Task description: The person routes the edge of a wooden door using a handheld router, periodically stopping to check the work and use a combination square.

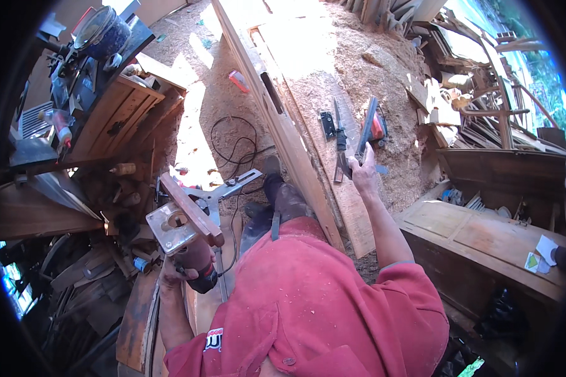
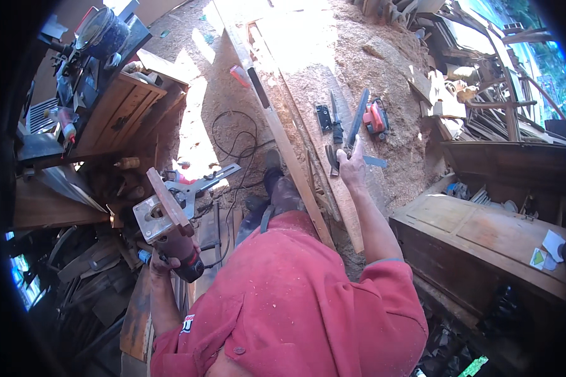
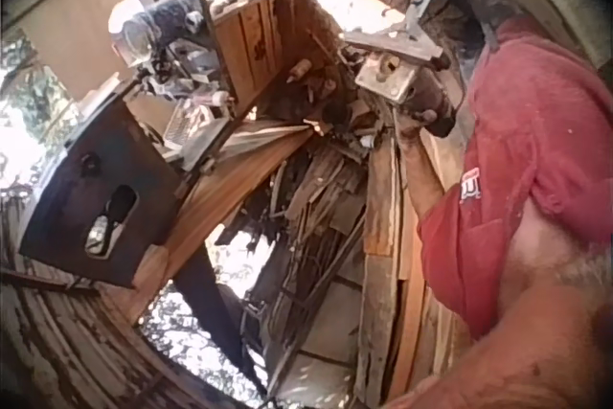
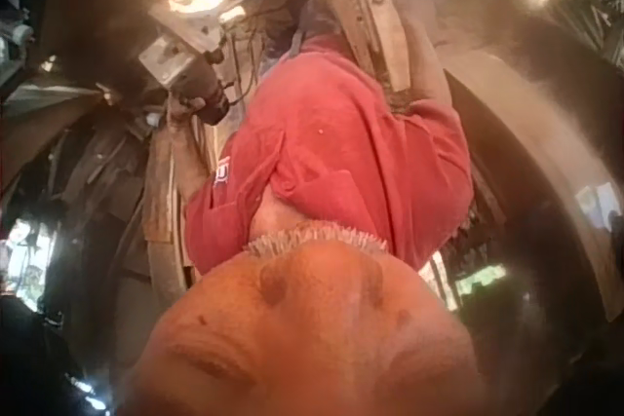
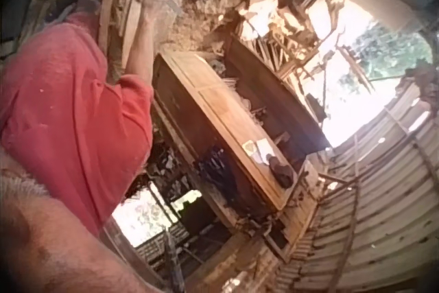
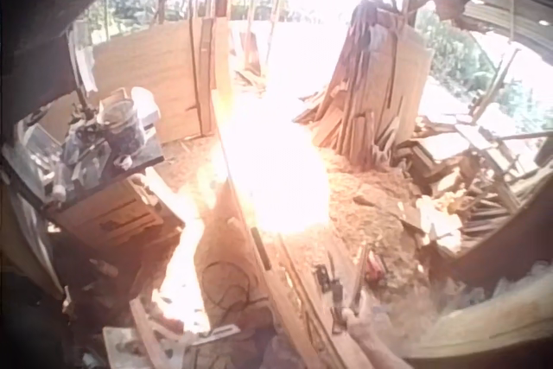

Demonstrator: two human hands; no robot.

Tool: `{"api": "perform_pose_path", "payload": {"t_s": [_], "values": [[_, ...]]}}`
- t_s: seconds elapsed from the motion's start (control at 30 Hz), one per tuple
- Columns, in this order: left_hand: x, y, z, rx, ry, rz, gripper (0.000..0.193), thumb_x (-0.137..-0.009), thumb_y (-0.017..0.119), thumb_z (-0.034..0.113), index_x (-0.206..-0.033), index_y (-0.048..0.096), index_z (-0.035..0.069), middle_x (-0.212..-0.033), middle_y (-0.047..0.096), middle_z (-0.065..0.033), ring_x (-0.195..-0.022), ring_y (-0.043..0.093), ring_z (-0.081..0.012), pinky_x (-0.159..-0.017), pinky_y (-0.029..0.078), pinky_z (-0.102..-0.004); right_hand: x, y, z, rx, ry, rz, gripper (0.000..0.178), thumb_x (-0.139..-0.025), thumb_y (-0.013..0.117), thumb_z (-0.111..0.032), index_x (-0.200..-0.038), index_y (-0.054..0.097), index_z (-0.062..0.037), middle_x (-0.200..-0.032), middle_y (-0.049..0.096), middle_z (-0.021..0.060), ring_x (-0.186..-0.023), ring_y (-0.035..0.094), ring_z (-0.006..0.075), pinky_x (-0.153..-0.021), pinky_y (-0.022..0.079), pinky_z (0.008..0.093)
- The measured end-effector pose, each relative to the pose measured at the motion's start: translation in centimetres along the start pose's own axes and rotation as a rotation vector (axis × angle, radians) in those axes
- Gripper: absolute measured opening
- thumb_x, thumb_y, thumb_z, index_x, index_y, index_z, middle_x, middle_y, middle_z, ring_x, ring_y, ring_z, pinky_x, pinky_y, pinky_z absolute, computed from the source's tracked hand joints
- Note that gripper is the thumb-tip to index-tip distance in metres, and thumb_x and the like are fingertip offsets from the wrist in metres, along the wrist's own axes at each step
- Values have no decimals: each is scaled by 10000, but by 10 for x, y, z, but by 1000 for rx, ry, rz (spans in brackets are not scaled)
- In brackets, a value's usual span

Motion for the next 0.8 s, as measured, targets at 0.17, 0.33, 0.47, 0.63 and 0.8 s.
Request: {"api": "perform_pose_path", "payload": {"t_s": [0.17, 0.33, 0.47, 0.63, 0.8], "values": [[-14, 23, 3, 88, -52, -71, 768, -621, 918, 276, -1235, 569, -24, -1070, 665, -95, -936, 635, -194, -768, 521, -315, 17, -7, 256, 351, 594, -15, 429, -923, 563, -234, -1238, 549, 56, -1073, 659, 207, -970, 658, 311, -892, 522, 407], [-29, 49, 25, 177, -112, -182, 786, -609, 915, 270, -1244, 557, -24, -1062, 665, -121, -933, 644, -219, -776, 527, -340, 56, 18, 334, -489, 1084, 390, 370, -980, 513, -256, -1191, 581, 41, -969, 640, 135, -685, 645, 250, -504, 555, 376], [-50, 69, 35, 292, -137, -336, 800, -599, 913, 265, -1250, 547, -24, -1055, 664, -142, -930, 652, -240, -783, 531, -361, 42, -11, 355, -327, 1085, 327, 222, -867, 609, -97, -1055, 686, -9, -952, 677, 109, -746, 664, 234, -699, 543, 372], [-56, 85, 58, 347, -135, -431, 818, -588, 910, 258, -1258, 535, -24, -1047, 664, -168, -927, 661, -265, -790, 536, -386, -29, 0, 87, -404, 227, 36, 318, -951, 611, -201, -1210, 658, -23, -1015, 682, 63, -892, 640, 146, -800, 503, 288], [-87, 115, 61, 441, -165, -693, 837, -576, 907, 252, -1266, 523, -24, -1039, 663, -194, -923, 671, -291, -798, 542, -412, 4, -19, -170, -479, -377, -751, 304, -972, 603, -248, -1168, 690, -33, -1177, 655, 117, -1117, 605, 206, -959, 478, 342]]}}
Point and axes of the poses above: each hand's wrist, its own x-axis away from the middle knuckle, its own y-axis out of the palm, z = x × y, the point moved 3 cm from there along -x, towards the middle knuckle
